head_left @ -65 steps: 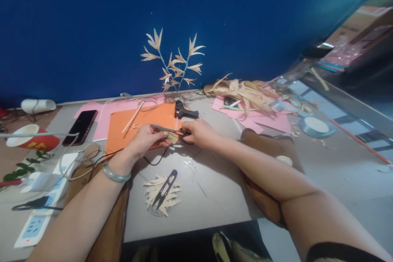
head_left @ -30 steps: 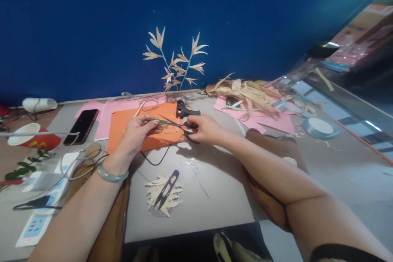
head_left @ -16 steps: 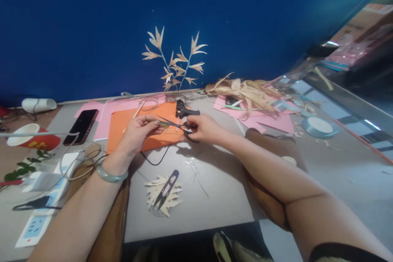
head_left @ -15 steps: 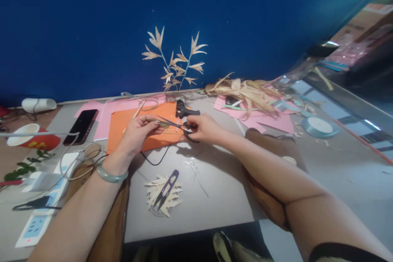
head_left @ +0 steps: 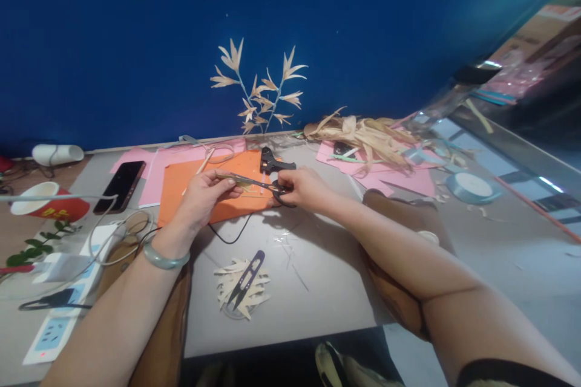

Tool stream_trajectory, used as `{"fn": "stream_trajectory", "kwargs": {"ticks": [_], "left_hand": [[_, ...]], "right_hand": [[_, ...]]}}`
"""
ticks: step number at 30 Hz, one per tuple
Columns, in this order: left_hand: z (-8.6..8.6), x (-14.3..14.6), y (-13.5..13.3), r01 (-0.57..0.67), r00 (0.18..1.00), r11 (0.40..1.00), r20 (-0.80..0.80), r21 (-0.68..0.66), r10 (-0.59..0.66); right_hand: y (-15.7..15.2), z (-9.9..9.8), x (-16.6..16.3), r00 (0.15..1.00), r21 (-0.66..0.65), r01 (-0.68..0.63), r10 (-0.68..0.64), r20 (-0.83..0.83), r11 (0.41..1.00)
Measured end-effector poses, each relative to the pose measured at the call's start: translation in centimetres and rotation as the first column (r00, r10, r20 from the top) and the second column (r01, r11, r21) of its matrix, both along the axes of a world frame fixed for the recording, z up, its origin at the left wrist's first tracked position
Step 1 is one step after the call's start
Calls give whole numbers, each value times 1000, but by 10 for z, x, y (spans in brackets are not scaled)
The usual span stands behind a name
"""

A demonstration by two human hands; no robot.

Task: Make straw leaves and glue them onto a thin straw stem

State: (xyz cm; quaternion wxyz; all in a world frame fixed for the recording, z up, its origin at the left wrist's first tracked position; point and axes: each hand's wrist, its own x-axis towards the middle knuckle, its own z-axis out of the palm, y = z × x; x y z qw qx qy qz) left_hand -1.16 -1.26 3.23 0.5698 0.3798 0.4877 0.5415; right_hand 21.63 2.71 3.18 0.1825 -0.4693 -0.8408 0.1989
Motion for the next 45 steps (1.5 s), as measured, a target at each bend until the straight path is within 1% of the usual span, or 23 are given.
{"fn": "stream_trajectory", "kwargs": {"ticks": [4,8,12,15,23,29,36,42,45], "left_hand": [[-2,-1,1,-4,1000,1000,1,-9,4],[-4,-2,2,-9,1000,1000,-8,-27,9],[-7,-2,1,36,999,999,-30,-11,-37],[-9,-2,1,64,997,998,-45,-6,-64],[-7,-1,-1,55,998,998,-10,-10,-55],[-6,3,-2,86,996,996,-36,-25,-86],[-7,2,-2,107,994,994,-9,-24,-107],[-5,7,-5,116,992,993,-46,-35,-117],[-5,9,-5,120,990,991,-64,-57,-123]], "right_hand": [[0,0,0,998,43,30,-32,45,999],[-1,0,0,996,83,27,-33,79,996],[-3,0,0,996,116,2,-12,90,993],[-3,0,0,997,110,-18,9,79,994],[-3,2,-1,993,117,21,-35,117,993],[-5,0,-2,998,120,-37,31,52,992],[-4,-1,-2,999,103,2,-7,51,995],[-5,0,-3,997,106,-55,48,63,993],[-5,0,-3,996,109,-46,37,79,993]]}}
